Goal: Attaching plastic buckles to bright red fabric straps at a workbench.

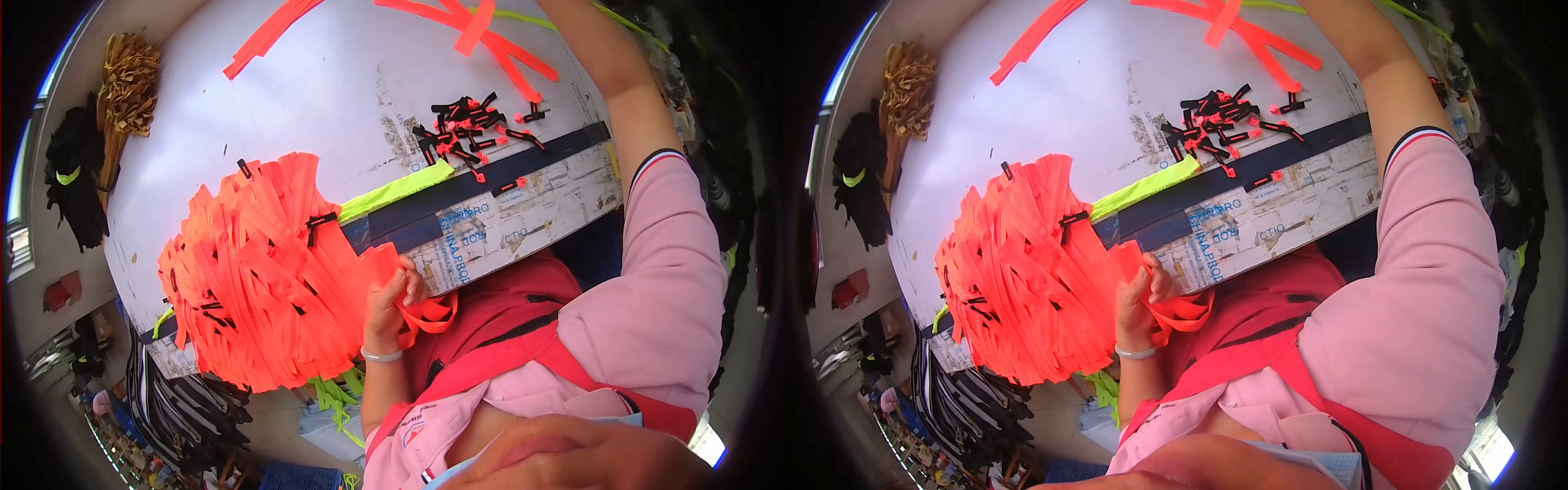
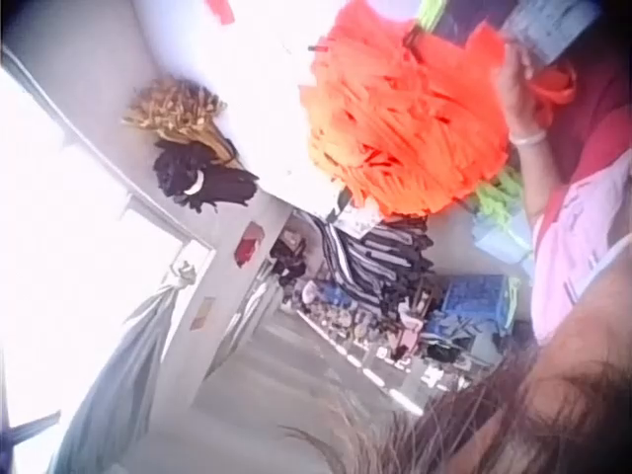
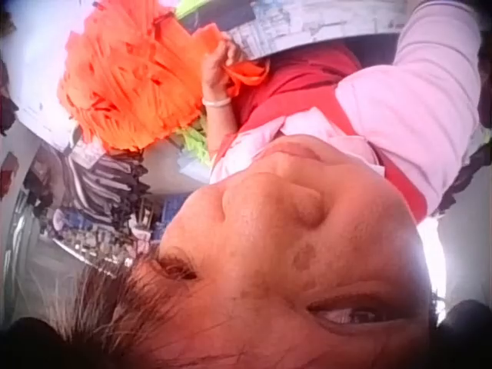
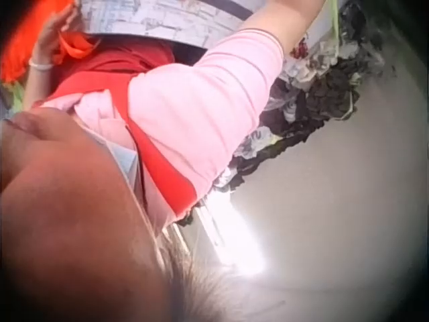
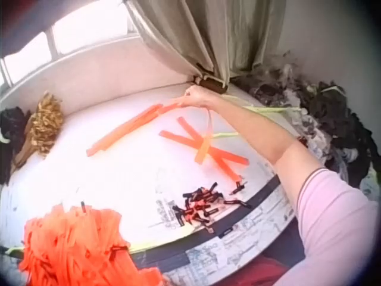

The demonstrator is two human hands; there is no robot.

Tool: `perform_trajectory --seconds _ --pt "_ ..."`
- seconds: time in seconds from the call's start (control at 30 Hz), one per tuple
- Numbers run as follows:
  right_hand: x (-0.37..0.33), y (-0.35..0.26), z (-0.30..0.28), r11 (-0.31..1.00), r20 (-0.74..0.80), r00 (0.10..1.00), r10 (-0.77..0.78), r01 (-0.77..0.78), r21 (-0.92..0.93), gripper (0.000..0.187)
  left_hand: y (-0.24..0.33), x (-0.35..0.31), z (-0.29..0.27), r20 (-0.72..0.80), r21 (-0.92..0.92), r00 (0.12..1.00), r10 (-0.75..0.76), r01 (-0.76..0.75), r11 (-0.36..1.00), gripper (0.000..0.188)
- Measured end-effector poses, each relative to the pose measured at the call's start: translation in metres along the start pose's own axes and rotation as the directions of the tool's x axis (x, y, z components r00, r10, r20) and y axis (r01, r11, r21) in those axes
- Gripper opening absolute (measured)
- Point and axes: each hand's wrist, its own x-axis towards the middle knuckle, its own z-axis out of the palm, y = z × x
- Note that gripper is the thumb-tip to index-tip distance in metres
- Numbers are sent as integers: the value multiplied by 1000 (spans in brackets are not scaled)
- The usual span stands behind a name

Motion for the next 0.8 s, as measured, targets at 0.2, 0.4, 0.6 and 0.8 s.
perform_trajectory --seconds 0.2,0.4,0.6,0.8 --pt "-48 113 86 771 36 983 178 -162 616 34 -5 10 4 42 -7 999 -21 21 1000 23" --pt "-72 1 73 966 48 978 203 -208 153 30 -2 5 0 30 -30 999 9 -8 1000 23" --pt "-41 12 95 901 310 950 -28 158 -405 28 -3 7 -1 28 -36 1000 -11 12 999 26" --pt "54 74 83 861 57 960 -273 270 -431 33 -3 7 -1 46 -49 998 -46 48 998 26"
